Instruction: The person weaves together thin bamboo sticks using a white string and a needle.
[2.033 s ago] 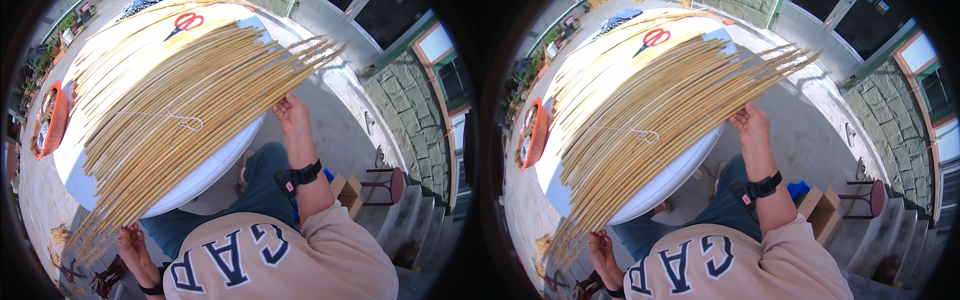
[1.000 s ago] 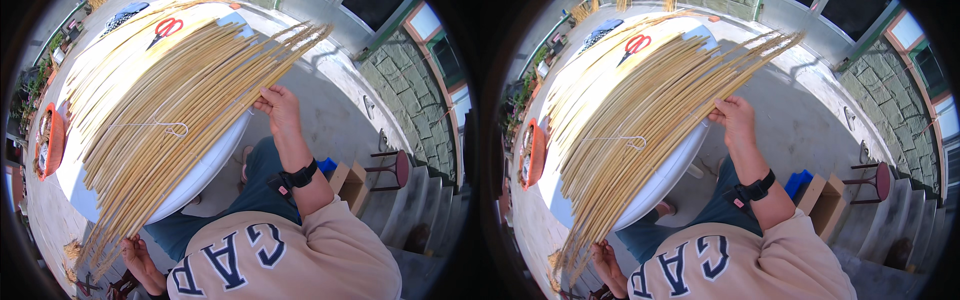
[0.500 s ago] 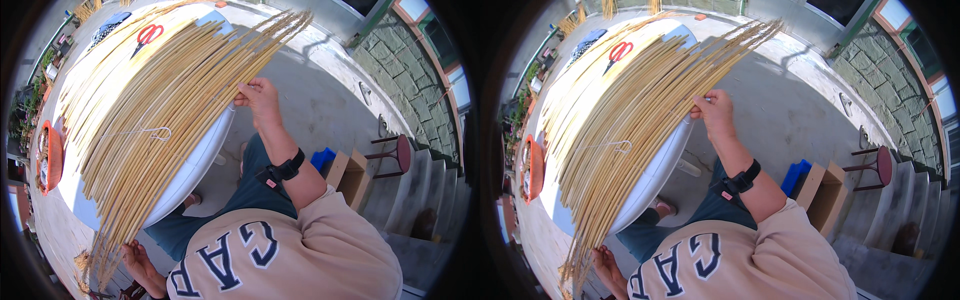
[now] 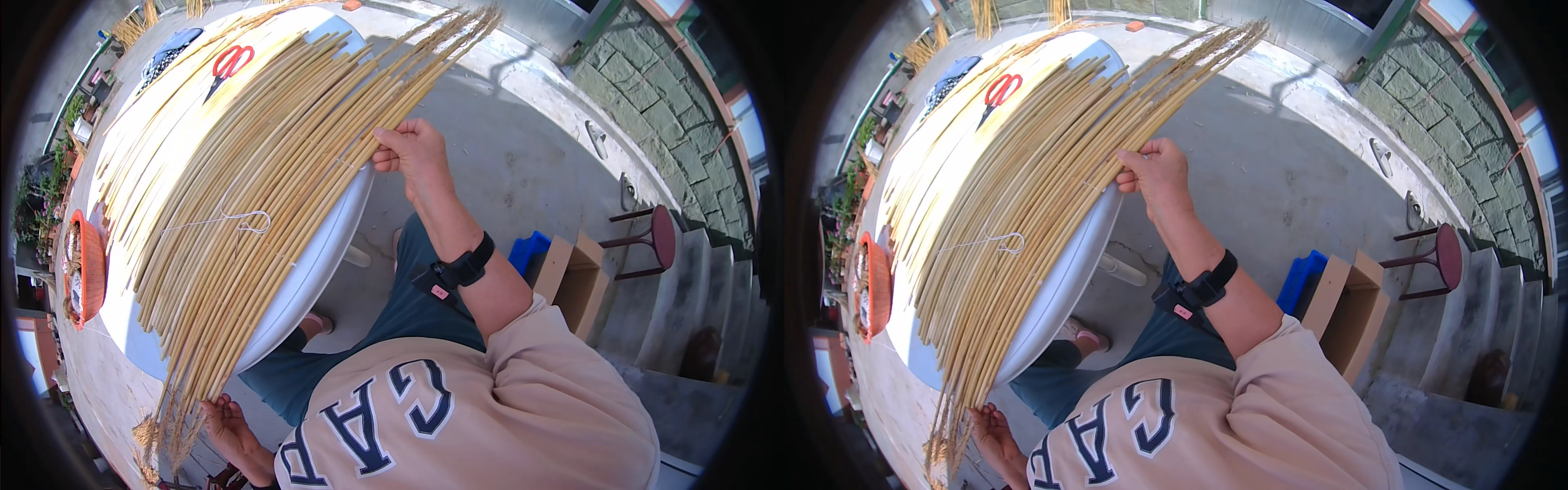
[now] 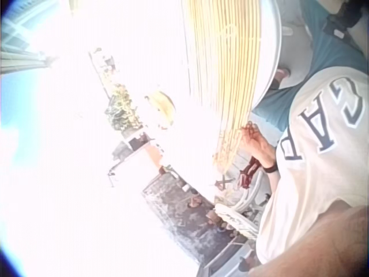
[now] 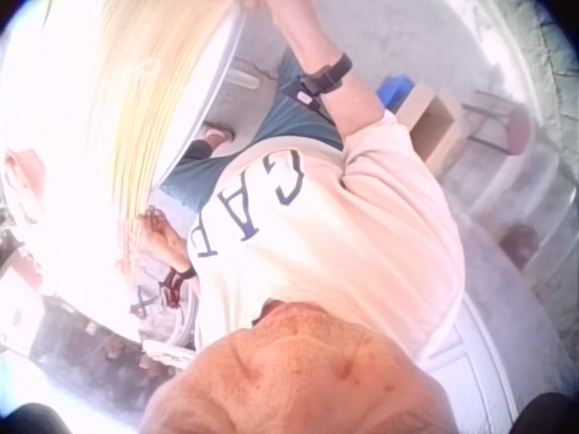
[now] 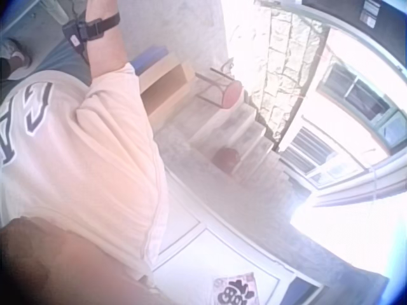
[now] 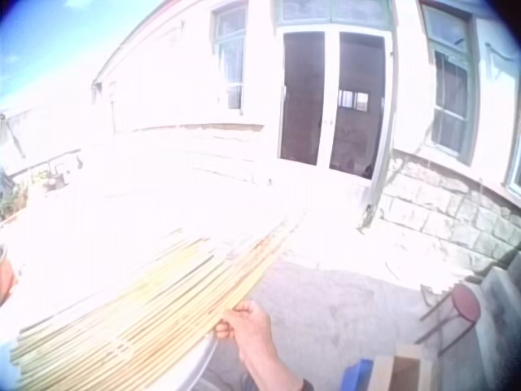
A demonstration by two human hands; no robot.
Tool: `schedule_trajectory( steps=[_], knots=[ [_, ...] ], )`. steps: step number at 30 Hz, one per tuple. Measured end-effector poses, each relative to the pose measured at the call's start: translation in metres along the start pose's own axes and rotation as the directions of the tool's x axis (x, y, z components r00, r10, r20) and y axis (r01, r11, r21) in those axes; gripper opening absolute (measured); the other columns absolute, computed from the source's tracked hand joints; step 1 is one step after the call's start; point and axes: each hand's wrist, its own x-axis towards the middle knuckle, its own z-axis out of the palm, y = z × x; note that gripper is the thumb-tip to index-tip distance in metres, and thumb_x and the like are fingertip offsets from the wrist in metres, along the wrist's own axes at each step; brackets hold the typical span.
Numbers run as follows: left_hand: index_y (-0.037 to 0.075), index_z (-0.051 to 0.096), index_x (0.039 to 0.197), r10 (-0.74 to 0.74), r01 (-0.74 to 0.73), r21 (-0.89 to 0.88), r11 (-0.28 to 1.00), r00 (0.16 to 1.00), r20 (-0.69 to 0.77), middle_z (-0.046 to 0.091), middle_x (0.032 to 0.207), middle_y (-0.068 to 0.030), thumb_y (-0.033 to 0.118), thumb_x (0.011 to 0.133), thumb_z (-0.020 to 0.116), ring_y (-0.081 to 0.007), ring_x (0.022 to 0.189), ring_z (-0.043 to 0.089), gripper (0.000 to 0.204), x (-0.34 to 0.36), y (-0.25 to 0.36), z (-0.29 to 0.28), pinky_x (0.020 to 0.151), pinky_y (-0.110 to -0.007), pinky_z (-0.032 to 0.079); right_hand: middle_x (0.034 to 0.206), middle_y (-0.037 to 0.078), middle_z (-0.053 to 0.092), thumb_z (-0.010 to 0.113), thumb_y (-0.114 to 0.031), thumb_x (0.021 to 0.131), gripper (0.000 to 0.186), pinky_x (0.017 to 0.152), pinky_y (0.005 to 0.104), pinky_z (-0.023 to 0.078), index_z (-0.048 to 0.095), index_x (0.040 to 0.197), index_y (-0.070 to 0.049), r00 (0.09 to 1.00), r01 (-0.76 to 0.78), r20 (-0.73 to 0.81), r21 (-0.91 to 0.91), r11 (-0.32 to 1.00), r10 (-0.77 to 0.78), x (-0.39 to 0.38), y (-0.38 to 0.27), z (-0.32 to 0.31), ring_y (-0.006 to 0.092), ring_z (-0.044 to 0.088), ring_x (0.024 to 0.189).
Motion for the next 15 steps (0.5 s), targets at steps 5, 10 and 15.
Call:
schedule_trajectory(
  steps=[5, 10, 15],
  knots=[
    [0.002, 0.056, 0.091, -0.012, 0.012, 0.005, 1.000, 1.000, -0.024, 0.059, 0.076, -0.0033, 0.026, 0.083, 0.061, -0.0115, 0.074, 0.055, 0.027, 0.0012, 0.0006, 0.0014, 0.062, -0.020, 0.044, 0.064, 0.011, 0.056, 0.065, -0.007, 0.076, 0.019, 0.042, 0.0227, 0.048, 0.047, 0.078, 0.000, 1.000, 0.022, 0.010, -0.070, 0.997, -0.021, 0.0011, -0.0004, -0.0010, 0.0129, 0.055, 0.049],
    [0.002, 0.056, 0.090, -0.025, 0.025, -0.013, 1.000, 1.000, 0.000, 0.058, 0.075, -0.0032, 0.027, 0.083, 0.061, -0.0118, 0.074, 0.055, 0.026, 0.0035, 0.0000, 0.0007, 0.062, -0.021, 0.044, 0.065, 0.011, 0.056, 0.064, -0.005, 0.073, 0.020, 0.039, 0.0229, 0.046, 0.045, 0.079, 0.001, 0.999, 0.030, 0.015, -0.067, 0.997, -0.029, 0.0035, -0.0014, -0.0012, 0.0131, 0.056, 0.049],
    [0.002, 0.056, 0.091, -0.045, 0.045, -0.012, 0.999, 0.999, -0.011, 0.058, 0.075, -0.0034, 0.028, 0.082, 0.061, -0.0118, 0.074, 0.055, 0.028, 0.0051, 0.0005, -0.0026, 0.062, -0.020, 0.044, 0.065, 0.011, 0.056, 0.066, -0.009, 0.074, 0.021, 0.040, 0.0230, 0.046, 0.047, 0.077, -0.001, 1.000, 0.001, -0.014, -0.103, 0.995, -0.002, 0.0055, -0.0045, 0.0034, 0.0135, 0.055, 0.049]
  ],
)
